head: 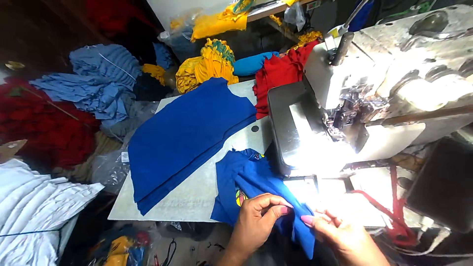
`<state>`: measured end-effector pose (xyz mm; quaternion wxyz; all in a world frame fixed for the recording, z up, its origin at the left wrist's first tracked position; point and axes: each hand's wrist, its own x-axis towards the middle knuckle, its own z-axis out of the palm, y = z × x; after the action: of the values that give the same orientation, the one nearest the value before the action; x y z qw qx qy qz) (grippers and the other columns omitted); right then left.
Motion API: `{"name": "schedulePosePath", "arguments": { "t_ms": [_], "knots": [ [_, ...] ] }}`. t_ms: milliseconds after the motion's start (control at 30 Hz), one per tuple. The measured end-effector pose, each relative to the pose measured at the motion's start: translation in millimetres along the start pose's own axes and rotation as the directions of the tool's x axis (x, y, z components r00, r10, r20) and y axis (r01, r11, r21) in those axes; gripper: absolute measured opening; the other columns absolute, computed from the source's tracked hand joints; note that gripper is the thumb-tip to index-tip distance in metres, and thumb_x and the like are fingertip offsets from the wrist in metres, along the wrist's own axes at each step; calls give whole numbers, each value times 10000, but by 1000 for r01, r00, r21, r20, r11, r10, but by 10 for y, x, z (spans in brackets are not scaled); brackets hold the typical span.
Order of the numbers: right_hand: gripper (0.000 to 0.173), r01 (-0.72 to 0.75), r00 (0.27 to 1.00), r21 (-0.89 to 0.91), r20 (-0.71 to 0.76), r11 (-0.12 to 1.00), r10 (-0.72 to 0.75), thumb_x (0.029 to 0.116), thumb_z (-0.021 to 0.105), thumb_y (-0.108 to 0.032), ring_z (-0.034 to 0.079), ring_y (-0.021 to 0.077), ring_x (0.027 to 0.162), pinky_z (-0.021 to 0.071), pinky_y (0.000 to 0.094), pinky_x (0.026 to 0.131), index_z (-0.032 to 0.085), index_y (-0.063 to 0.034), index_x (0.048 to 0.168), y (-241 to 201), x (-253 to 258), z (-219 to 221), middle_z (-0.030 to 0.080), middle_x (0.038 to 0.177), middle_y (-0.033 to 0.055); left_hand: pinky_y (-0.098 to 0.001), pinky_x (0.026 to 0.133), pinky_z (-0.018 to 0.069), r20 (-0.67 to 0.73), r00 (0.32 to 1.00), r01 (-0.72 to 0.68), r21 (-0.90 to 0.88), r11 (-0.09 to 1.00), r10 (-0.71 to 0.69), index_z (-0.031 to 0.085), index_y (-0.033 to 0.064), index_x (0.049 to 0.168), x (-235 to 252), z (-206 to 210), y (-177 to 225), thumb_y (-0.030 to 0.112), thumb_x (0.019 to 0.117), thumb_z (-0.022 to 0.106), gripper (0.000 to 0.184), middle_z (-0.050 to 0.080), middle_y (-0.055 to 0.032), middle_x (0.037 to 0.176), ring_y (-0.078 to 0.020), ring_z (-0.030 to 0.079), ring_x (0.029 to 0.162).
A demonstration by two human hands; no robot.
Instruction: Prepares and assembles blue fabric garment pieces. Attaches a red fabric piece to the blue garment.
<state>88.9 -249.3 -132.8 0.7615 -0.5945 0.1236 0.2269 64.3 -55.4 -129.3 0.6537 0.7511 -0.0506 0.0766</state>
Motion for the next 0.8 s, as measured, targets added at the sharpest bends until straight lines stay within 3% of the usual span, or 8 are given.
{"name": "schedulePosePath", "arguments": {
  "t_ms": [67, 133, 200, 300, 433, 567, 667, 800],
  "knots": [
    [76, 39, 999, -51, 30, 998, -38, 921, 682, -36, 653, 34, 617, 543, 195, 563, 708, -74, 861, 18, 17, -6, 706, 726, -28, -187, 855, 559, 90, 994, -66, 18, 998, 65, 769, -46, 917, 12, 35, 241, 40, 931, 678, 126, 748, -70, 916, -36, 687, 913],
    [179, 87, 993, -67, 80, 994, -82, 989, 611, -124, 604, 11, 599, 508, 182, 568, 713, -98, 845, 93, 77, -29, 659, 688, -51, -208, 857, 548, 259, 948, -182, -34, 983, 185, 785, -14, 904, 20, 58, 402, 124, 951, 706, 166, 759, -81, 875, -60, 698, 900],
    [226, 109, 991, -55, 78, 993, -104, 1010, 581, -120, 614, 5, 608, 521, 179, 591, 709, -105, 824, 99, 104, -16, 665, 682, -54, -216, 844, 554, 305, 921, -248, -20, 968, 242, 786, 5, 907, 46, 79, 369, 151, 951, 718, 167, 764, -73, 874, -66, 706, 885],
    [179, 162, 982, -3, 97, 987, -161, 987, 595, -104, 648, 10, 670, 547, 185, 639, 730, -108, 869, 87, 82, -26, 695, 743, -52, -192, 844, 579, 171, 968, -206, 127, 970, 184, 777, -10, 920, 54, 88, 200, 98, 942, 697, 136, 767, -58, 931, -35, 711, 902],
    [51, 165, 977, -19, 141, 986, -161, 898, 689, -33, 670, 32, 683, 563, 194, 649, 712, -76, 914, -11, 68, -82, 718, 765, -31, -219, 866, 565, 366, 893, -251, -75, 965, 261, 759, -35, 933, 35, 147, 532, 101, 968, 681, 160, 762, -102, 905, -77, 718, 899],
    [111, 190, 971, 76, 136, 979, -199, 913, 662, -22, 685, 16, 694, 578, 185, 662, 741, -94, 882, -5, 37, -40, 734, 765, -40, -178, 822, 570, 198, 973, -123, 30, 992, 115, 783, -14, 908, 96, 223, 412, 117, 924, 735, 140, 765, -56, 898, -19, 702, 877],
    [153, 225, 965, 88, 120, 970, -235, 932, 617, -11, 672, 8, 700, 568, 183, 662, 725, -106, 880, 40, 23, -13, 718, 766, -56, -157, 813, 523, 163, 985, -54, 23, 998, 49, 778, -21, 888, 118, 278, 380, 126, 921, 734, 157, 729, -53, 894, -9, 652, 887],
    [150, 240, 960, 173, 104, 955, -260, 911, 612, 42, 696, 46, 719, 589, 214, 667, 714, -62, 945, 133, 58, -38, 738, 804, -10, -156, 707, 566, 6, 1000, 1, 104, 995, -1, 803, 50, 893, 153, 242, 141, 145, 887, 778, 98, 725, -4, 863, -8, 664, 778]
  ]
}}
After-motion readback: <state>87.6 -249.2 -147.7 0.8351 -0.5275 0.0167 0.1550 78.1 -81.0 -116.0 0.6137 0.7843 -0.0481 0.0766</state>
